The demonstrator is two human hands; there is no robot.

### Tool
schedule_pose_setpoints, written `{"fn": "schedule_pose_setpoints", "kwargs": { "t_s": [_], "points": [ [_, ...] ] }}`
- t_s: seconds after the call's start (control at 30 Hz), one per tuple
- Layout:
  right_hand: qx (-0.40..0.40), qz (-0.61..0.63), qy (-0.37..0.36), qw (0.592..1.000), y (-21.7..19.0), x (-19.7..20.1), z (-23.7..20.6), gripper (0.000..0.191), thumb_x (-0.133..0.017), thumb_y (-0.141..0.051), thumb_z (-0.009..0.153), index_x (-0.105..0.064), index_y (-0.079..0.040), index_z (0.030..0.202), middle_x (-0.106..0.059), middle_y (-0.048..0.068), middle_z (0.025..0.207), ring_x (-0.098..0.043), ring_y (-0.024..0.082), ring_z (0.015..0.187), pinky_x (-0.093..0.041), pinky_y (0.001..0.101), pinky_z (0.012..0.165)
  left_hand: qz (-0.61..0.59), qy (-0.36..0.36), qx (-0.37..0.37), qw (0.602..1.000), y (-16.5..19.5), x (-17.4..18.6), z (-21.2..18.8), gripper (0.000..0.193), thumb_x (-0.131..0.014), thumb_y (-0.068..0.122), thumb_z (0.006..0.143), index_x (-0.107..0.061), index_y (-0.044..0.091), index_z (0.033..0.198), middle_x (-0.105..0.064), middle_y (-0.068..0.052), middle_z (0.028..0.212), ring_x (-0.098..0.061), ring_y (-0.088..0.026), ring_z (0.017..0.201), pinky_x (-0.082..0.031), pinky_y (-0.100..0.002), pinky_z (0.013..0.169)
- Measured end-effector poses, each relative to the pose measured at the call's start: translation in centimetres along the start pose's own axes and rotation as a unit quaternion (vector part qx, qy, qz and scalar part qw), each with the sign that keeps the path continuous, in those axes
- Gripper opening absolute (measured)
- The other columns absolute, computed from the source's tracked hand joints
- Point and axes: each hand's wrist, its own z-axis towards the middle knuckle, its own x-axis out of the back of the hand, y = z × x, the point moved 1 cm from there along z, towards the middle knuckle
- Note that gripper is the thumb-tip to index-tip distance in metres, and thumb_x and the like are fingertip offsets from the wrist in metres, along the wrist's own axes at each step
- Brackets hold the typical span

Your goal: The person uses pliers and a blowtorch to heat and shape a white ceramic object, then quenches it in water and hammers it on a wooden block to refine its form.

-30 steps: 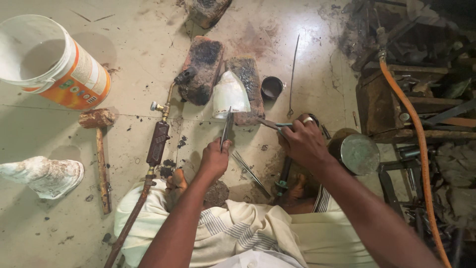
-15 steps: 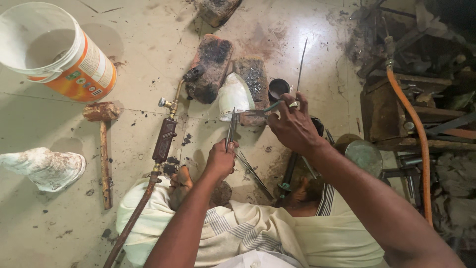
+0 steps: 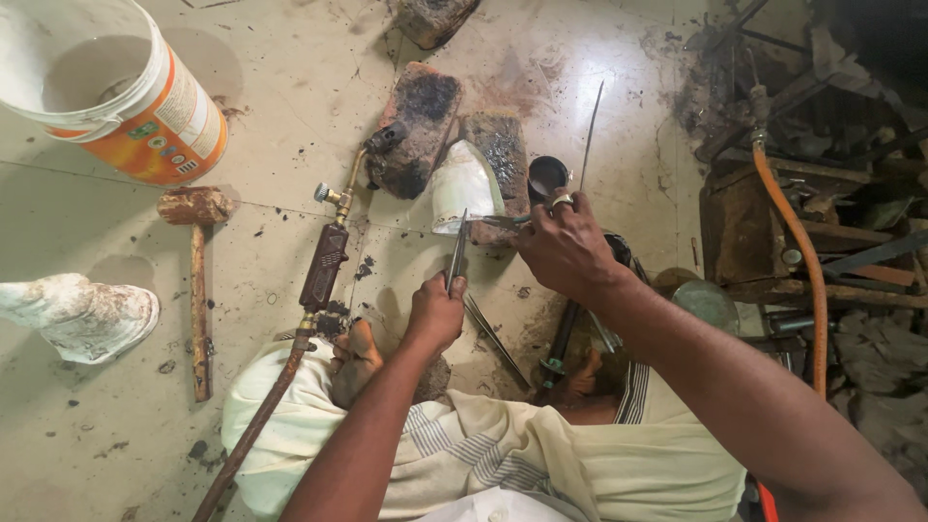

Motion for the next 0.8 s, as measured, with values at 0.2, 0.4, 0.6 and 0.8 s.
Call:
{"fn": "schedule_pose_setpoints", "kwargs": {
  "t_s": [0.2,0.4,0.6,0.8],
  "points": [
    [-0.015,-0.018,-0.04,0.999,0.6,-2.2,1.0,0.015,-0.067,-0.009,0.078,-0.079,-0.008,0.086,-0.07,0.019,0.083,-0.069,0.031,0.081,-0.051,0.0513,0.083,0.001,-0.013,0.027,1.0,-0.1,-1.8,2.2,0.028,-0.052,0.032,0.102,-0.067,0.008,0.106,-0.072,-0.021,0.083,-0.07,-0.04,0.081,-0.051,-0.052,0.073],
    [-0.026,-0.013,-0.055,0.998,3.8,-0.6,3.0,0.015,-0.067,-0.008,0.075,-0.079,-0.008,0.084,-0.07,0.019,0.077,-0.068,0.034,0.074,-0.05,0.051,0.075,-0.004,-0.023,0.053,0.998,2.9,-1.9,4.6,0.03,-0.05,0.03,0.103,-0.067,0.005,0.104,-0.071,-0.023,0.086,-0.071,-0.043,0.083,-0.051,-0.054,0.073],
    [-0.06,-0.017,-0.152,0.986,4.4,-2.2,2.6,0.013,-0.065,-0.007,0.081,-0.077,-0.002,0.083,-0.067,0.017,0.076,-0.066,0.031,0.073,-0.05,0.0502,0.071,-0.001,-0.012,0.055,0.998,2.9,-4.2,5.5,0.037,-0.051,0.033,0.104,-0.069,0.001,0.097,-0.071,-0.025,0.086,-0.068,-0.044,0.082,-0.05,-0.054,0.071],
    [-0.075,0.017,-0.164,0.984,6.5,-2.4,3.5,0.013,-0.064,-0.004,0.085,-0.077,0.001,0.084,-0.066,0.02,0.075,-0.065,0.034,0.069,-0.05,0.0517,0.068,-0.063,-0.036,0.116,0.991,5.1,-3.9,6.5,0.035,-0.052,0.033,0.103,-0.073,0.004,0.104,-0.072,-0.019,0.075,-0.069,-0.031,0.062,-0.05,-0.047,0.059]
  ]
}}
